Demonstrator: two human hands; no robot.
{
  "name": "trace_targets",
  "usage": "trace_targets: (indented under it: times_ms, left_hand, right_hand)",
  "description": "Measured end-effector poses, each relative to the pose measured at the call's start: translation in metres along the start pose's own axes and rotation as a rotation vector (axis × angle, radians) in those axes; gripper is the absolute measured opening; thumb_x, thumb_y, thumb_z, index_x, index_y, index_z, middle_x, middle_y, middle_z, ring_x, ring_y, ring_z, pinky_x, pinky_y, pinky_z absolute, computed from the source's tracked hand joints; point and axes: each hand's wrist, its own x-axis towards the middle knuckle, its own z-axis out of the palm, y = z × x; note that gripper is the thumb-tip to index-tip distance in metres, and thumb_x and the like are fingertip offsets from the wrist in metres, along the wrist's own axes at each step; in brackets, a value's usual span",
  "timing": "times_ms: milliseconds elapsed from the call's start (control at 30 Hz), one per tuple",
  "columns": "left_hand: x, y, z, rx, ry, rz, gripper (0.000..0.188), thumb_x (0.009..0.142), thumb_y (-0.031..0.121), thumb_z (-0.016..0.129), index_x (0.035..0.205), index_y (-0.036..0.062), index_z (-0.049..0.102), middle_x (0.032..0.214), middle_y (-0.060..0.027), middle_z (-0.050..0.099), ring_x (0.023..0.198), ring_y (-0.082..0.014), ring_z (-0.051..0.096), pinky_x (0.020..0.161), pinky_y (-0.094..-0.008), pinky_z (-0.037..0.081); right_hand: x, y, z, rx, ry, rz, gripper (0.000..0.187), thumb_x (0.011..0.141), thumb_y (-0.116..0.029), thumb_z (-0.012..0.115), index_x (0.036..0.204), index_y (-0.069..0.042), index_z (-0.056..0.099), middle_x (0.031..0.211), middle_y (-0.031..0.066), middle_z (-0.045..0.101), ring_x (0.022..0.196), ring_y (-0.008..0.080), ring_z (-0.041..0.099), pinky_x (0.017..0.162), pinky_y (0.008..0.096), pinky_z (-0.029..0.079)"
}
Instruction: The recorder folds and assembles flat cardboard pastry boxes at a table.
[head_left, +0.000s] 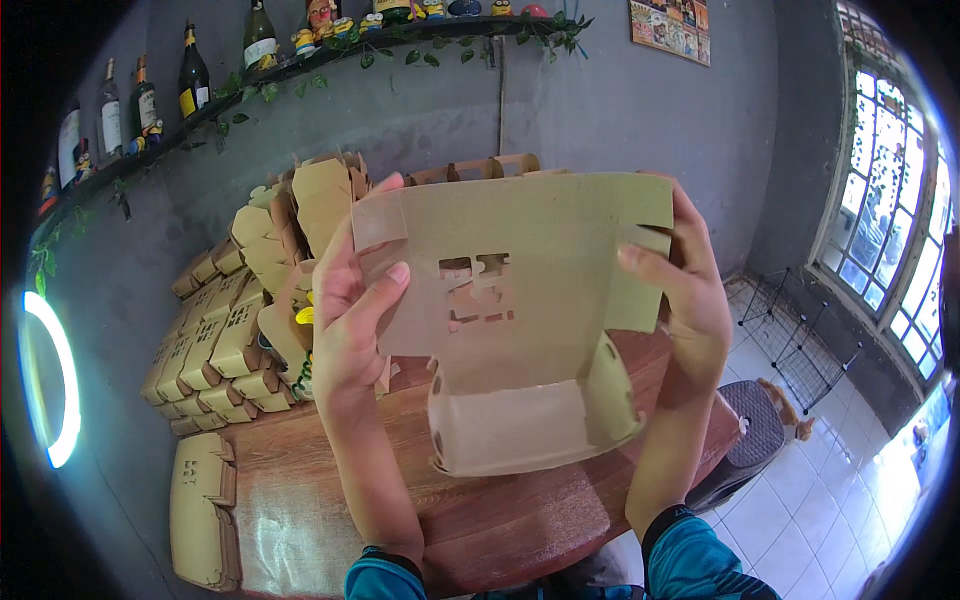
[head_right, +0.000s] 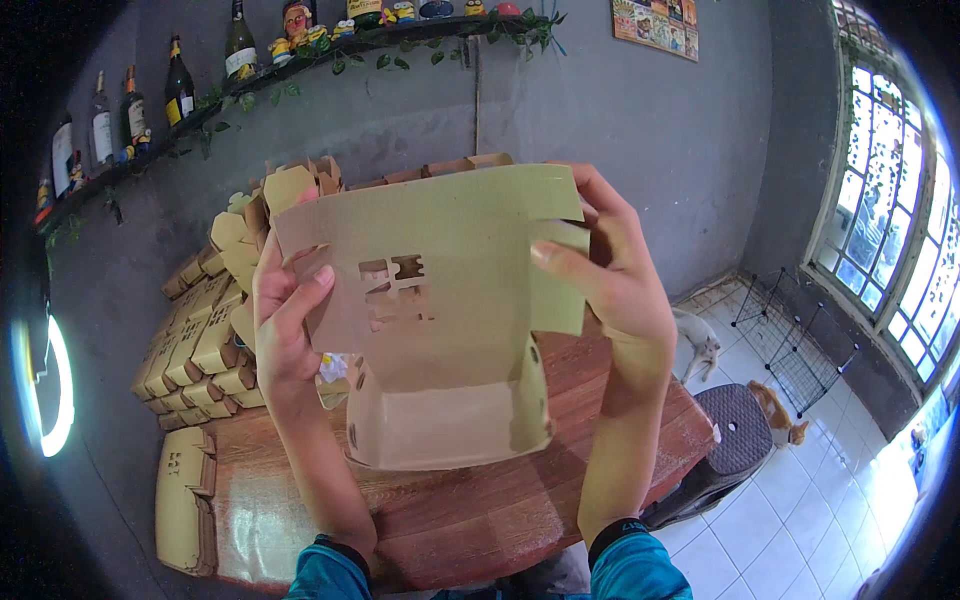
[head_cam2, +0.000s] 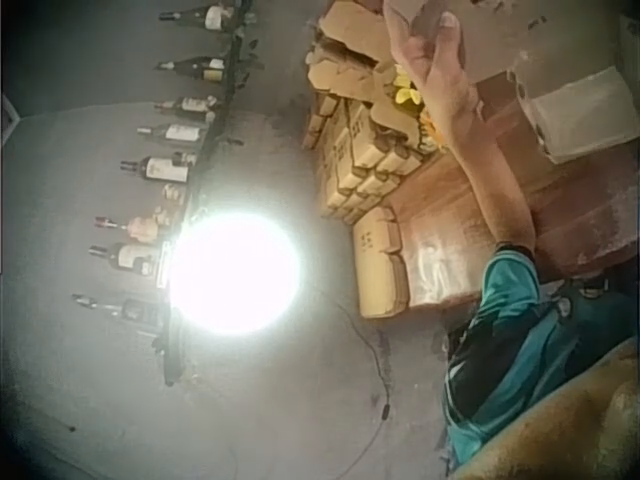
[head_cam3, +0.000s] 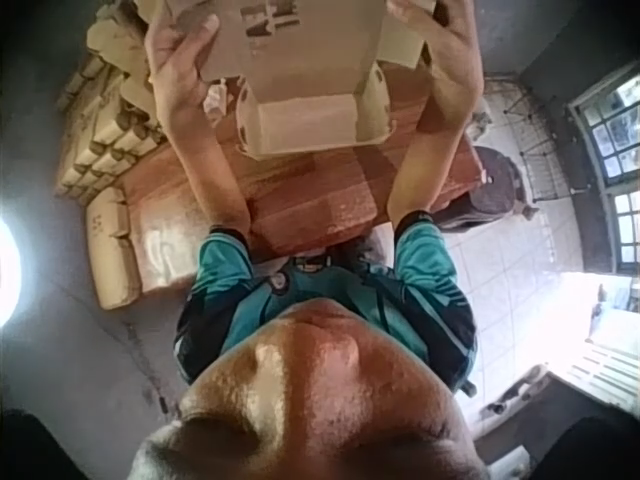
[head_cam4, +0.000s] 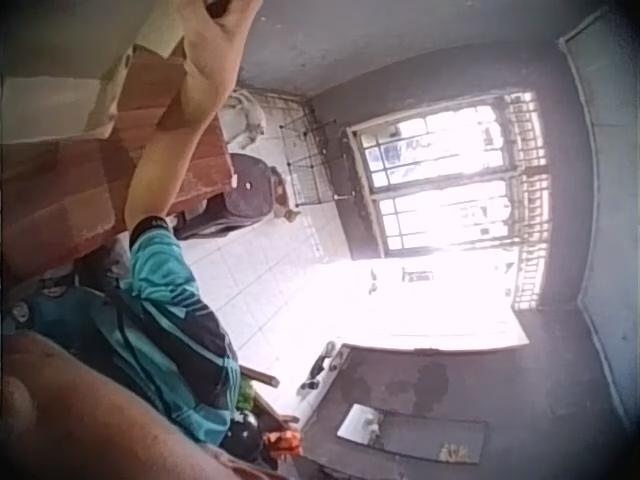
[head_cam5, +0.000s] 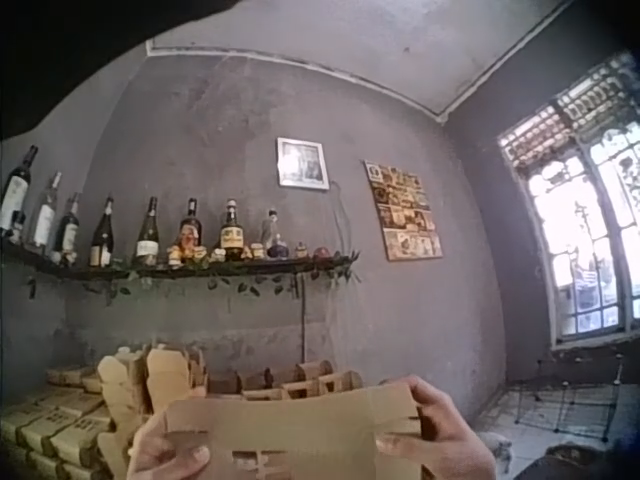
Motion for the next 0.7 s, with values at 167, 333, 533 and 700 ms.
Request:
trace_targets:
  times_ms: [167,333,533,700]
  left_hand:
    - [-0.002,0.010,-0.007,0.335,-0.163,-0.055,0.055,0.089,-0.010,0.046,0.142,0.0049,0.050,0.127,-0.0092,0.063,0.115,-0.0141,0.060,0.098,-0.0277,0.047]
    - [-0.002,0.000,0.000,0.583,-0.464,-0.073,0.058,0.087,-0.013,0.046,0.143,0.0045,0.049,0.125,-0.0076,0.065,0.115,-0.0156,0.060,0.098,-0.0276,0.047]
    - [-0.001,0.005,-0.003,0.144,-0.390,-0.190,0.070,0.078,-0.014,0.062,0.144,0.0045,0.047,0.130,-0.0109,0.063,0.124,-0.0219,0.057,0.104,-0.0328,0.045]
    - [0.002,-0.036,-0.016,0.361,-0.594,-0.148,0.061,0.083,-0.008,0.064,0.141,0.0007,0.048,0.128,-0.0091,0.064,0.120,-0.0167,0.057,0.103,-0.0313,0.044]
  right_hand:
    - [-0.006,-0.024,0.005,-0.437,-0.057,-0.049,0.055,0.075,-0.004,0.075,0.127,-0.004,0.057,0.115,0.0092,0.066,0.100,0.0187,0.065,0.090,0.0330,0.050]
    - [-0.005,-0.016,0.021,-0.862,-0.235,-0.176,0.039,0.072,-0.004,0.077,0.110,-0.004,0.067,0.097,0.0170,0.070,0.078,0.0305,0.067,0.072,0.0334,0.054]
    - [-0.003,-0.012,0.018,-0.742,-0.123,-0.128,0.025,0.075,0.002,0.073,0.099,-0.002,0.069,0.082,0.0159,0.069,0.068,0.0289,0.066,0.064,0.0326,0.053]
    - [-0.002,-0.008,0.019,-0.668,-0.081,-0.128,0.024,0.076,0.004,0.072,0.099,-0.002,0.069,0.083,0.0172,0.068,0.066,0.0301,0.065,0.064,0.0328,0.053]
